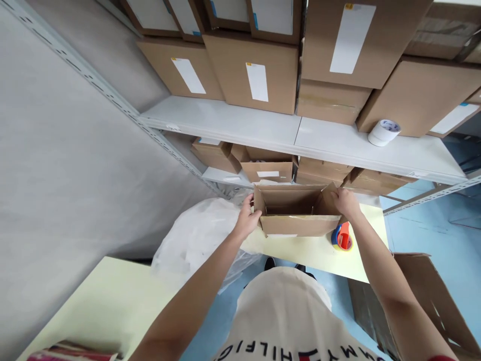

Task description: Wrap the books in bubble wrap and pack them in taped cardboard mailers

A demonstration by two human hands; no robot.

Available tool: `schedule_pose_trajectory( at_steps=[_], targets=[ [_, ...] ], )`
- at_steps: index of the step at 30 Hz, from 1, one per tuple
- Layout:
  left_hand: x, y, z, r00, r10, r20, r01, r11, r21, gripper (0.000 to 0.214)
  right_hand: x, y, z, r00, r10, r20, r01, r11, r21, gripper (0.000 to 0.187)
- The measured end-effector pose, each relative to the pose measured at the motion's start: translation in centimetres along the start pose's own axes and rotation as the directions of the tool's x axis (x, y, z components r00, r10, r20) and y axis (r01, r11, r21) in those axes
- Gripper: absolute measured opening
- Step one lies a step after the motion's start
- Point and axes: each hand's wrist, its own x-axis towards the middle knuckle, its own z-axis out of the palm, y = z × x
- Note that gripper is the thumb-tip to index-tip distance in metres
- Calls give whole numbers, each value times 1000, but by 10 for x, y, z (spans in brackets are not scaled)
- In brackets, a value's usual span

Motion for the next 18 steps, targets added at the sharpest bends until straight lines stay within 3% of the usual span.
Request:
schedule_pose_trajectory(
  at_steps=[4, 7, 9, 13, 15, 18],
  targets=[
    [-3, 18, -8, 971, -92, 220, 81, 995, 62, 76, -8, -11, 2, 988, 152, 8, -152, 988, -1, 26],
    [-3, 26, -16, 915, -159, 371, 121, 985, 123, 91, -15, -17, 5, 985, 169, 36, -172, 982, 84, 46],
    [-2, 27, -20, 891, -154, 428, 90, 982, 165, 98, -17, -17, 7, 991, 137, 1, -135, 974, 183, 60],
    [2, 28, -26, 864, -102, 494, 13, 983, 181, 99, -16, -9, 11, 982, -38, -184, 98, 940, 328, 57],
    [4, 26, -27, 868, -84, 489, -6, 984, 181, 100, -16, -6, 12, 968, -107, -229, 182, 923, 340, 56],
    [6, 22, -27, 890, -40, 454, -56, 979, 195, 105, -21, -8, 11, 970, -123, -209, 183, 936, 300, 55]
  ],
)
